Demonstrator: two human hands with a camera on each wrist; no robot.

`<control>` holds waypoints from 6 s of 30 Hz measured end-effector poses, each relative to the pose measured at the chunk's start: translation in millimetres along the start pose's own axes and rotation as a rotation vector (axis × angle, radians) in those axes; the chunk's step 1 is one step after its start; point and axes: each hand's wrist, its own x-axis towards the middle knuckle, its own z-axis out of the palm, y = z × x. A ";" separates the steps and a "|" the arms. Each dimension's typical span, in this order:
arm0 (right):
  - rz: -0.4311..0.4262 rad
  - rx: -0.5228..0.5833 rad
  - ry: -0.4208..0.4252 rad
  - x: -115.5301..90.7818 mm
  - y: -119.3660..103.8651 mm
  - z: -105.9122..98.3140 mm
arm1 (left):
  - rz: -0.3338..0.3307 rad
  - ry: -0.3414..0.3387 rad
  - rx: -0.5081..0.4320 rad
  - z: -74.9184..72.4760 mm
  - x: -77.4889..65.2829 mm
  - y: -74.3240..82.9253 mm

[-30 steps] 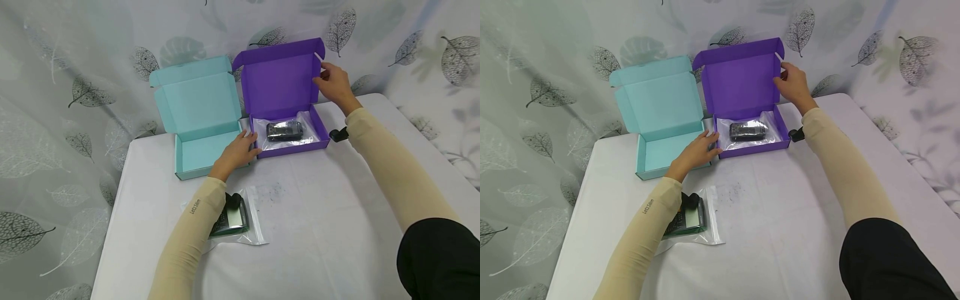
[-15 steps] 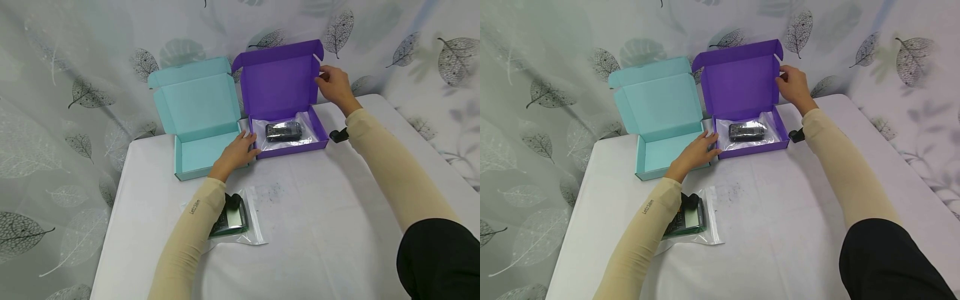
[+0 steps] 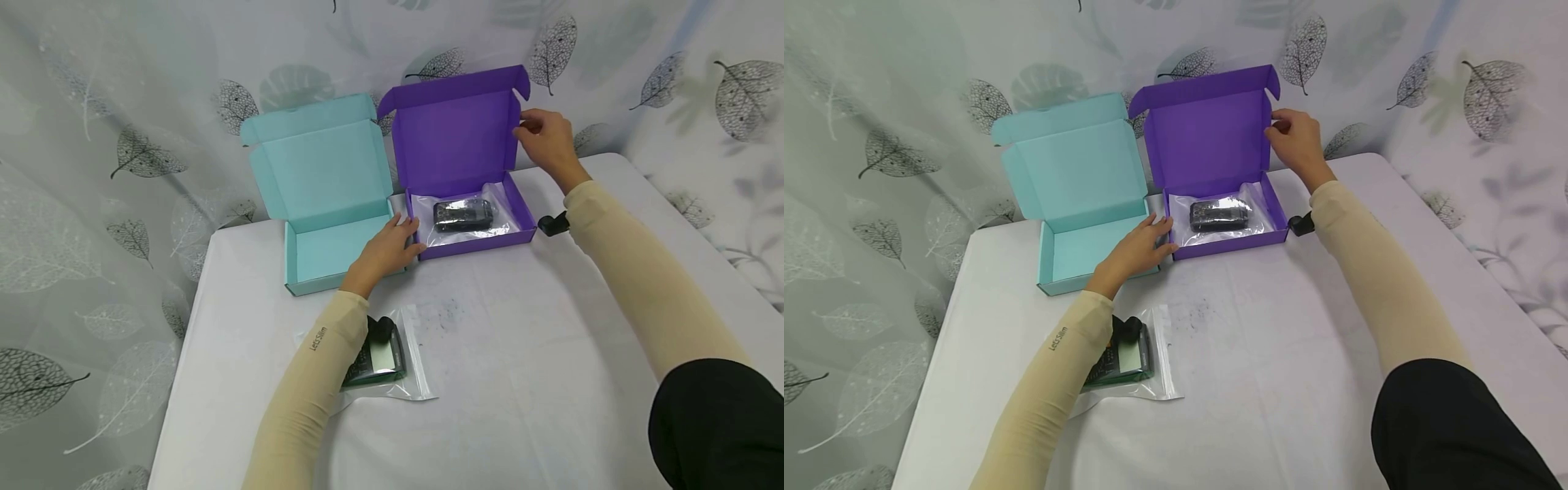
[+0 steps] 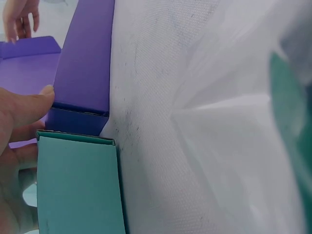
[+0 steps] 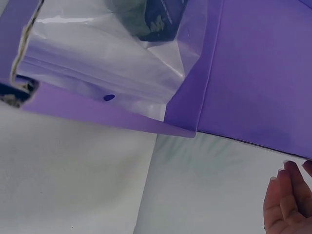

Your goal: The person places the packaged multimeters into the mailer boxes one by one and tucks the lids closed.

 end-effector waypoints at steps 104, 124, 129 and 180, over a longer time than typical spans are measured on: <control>-0.168 -0.140 0.059 -23.2 -8.1 -12.1 | 0.123 0.360 -0.261 -29.4 15.5 7.4; -0.184 -0.132 0.140 -41.2 -8.8 -5.6 | 0.144 0.352 -0.273 -23.5 13.3 2.0; -0.177 -0.119 0.166 -44.4 -7.8 -3.6 | 0.149 0.347 -0.261 -22.9 13.5 1.2; -0.193 -0.115 0.200 -72.3 3.8 1.2 | 0.271 0.744 -0.395 -47.7 11.6 13.0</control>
